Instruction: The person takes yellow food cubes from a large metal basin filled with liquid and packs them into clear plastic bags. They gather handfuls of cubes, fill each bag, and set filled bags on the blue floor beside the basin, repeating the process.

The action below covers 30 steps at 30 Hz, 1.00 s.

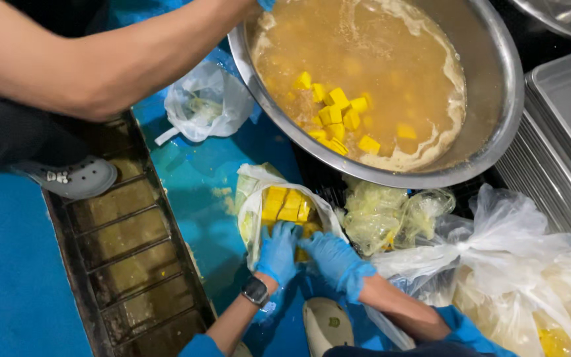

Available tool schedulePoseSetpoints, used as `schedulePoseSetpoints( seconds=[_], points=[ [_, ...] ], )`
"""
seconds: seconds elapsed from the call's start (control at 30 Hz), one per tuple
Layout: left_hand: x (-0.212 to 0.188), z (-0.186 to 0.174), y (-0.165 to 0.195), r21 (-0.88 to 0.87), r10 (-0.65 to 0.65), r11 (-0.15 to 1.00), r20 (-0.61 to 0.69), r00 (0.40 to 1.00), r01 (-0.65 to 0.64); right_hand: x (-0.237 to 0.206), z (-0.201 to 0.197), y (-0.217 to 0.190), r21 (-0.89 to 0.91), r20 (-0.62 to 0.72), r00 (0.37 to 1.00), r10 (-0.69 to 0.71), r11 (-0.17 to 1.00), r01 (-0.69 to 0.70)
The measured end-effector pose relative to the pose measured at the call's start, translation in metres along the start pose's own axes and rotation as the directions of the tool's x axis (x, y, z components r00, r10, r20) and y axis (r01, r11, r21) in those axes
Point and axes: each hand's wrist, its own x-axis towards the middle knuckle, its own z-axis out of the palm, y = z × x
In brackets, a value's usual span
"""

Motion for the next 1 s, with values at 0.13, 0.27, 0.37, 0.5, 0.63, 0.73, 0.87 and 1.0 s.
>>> schedulePoseSetpoints(
  seconds=[0.13, 0.27, 0.37, 0.5, 0.63, 0.73, 0.87, 1.0],
  points=[
    [0.003, -0.008, -0.007, -0.463, -0.25, 0.846, 0.097, 0.963, 0.266, 0.007, 0.027, 0.002, 0.054, -0.04, 0.996, 0.082, 0.995, -0.08],
    [0.002, -0.007, -0.017, -0.165, -0.016, 0.986, 0.019, 1.0, 0.019, 0.012, 0.047, 0.001, -0.119, -0.42, 0.907, 0.009, 0.991, -0.065],
    [-0.013, -0.007, -0.038, -0.127, 0.021, 0.992, 0.071, 0.997, -0.011, 0.006, 0.062, -0.007, 0.171, -0.284, 0.954, 0.091, 0.984, -0.043],
    [-0.048, -0.016, -0.079, -0.096, 0.248, 0.964, -0.02, 0.969, -0.249, -0.004, 0.078, -0.025, 0.072, -0.155, 0.986, -0.06, 0.995, 0.072],
    [-0.075, -0.021, -0.1, -0.233, 0.431, 0.869, -0.073, 0.899, -0.436, -0.002, 0.095, -0.028, -0.086, -0.466, 0.802, -0.375, 0.921, 0.38],
    [-0.078, -0.019, -0.103, -0.234, 0.461, 0.853, -0.082, 0.884, -0.466, -0.002, 0.116, -0.018, -0.086, -0.221, 0.93, -0.293, 0.956, 0.281],
    [-0.073, -0.012, -0.102, -0.066, 0.538, 0.827, -0.195, 0.82, -0.558, -0.004, 0.146, -0.008, -0.127, -0.483, 0.812, -0.327, 0.944, 0.305],
    [-0.074, -0.013, -0.101, -0.011, 0.623, 0.768, -0.216, 0.752, -0.64, -0.006, 0.153, -0.007, -0.245, -0.197, 0.944, -0.264, 0.946, 0.213]
  ],
)
